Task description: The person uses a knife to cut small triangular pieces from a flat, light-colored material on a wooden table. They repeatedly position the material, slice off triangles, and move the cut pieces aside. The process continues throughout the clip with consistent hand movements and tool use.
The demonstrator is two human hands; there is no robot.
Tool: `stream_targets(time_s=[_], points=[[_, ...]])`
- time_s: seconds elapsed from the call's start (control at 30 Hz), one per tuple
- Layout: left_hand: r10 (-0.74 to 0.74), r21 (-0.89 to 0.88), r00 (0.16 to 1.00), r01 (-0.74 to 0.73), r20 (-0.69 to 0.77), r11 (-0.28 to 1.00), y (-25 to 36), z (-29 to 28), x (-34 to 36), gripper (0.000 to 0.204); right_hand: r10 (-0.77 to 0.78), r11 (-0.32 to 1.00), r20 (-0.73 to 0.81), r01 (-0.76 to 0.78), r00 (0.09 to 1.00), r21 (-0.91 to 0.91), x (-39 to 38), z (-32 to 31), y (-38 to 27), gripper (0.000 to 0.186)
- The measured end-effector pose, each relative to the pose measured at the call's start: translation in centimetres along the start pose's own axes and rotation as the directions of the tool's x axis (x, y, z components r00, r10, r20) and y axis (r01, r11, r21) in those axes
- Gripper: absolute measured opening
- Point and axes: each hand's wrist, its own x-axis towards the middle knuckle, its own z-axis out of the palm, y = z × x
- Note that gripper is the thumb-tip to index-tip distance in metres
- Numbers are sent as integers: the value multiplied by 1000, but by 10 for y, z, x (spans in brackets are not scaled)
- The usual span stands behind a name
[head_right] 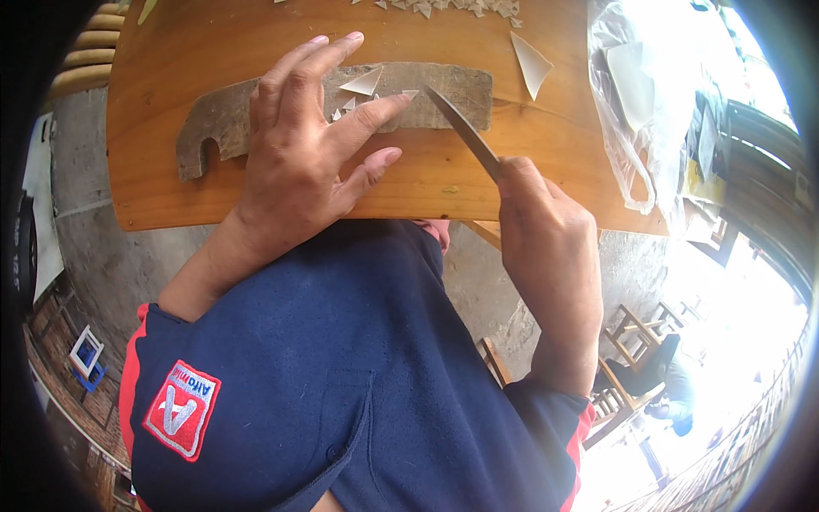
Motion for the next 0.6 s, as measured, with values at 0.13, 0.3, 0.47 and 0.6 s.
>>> stream_targets(time_s=[0.13, 0.3, 0.47, 0.6], points=[[-1, 13, 1000, 1, 5, 1000, 0, 1, 1, 37, -50, 999, 27, 50, 998, -19, 2, 4, -3, 14], [0, 19, 1000, 0, 7, 1000, -1, 0, 1, 37, -41, 998, 54, 44, 998, -53, 3, 2, -5, 13], [-6, 7, 1000, 6, 2, 1000, -1, 1, 1, 36, -101, 989, 3, 101, 995, -106, 6, 4, -2, 19], [-9, 0, 1000, 9, 5, 1000, -1, 0, 1, 36, -118, 986, 2, 117, 993, -115, 10, 3, -1, 22]])
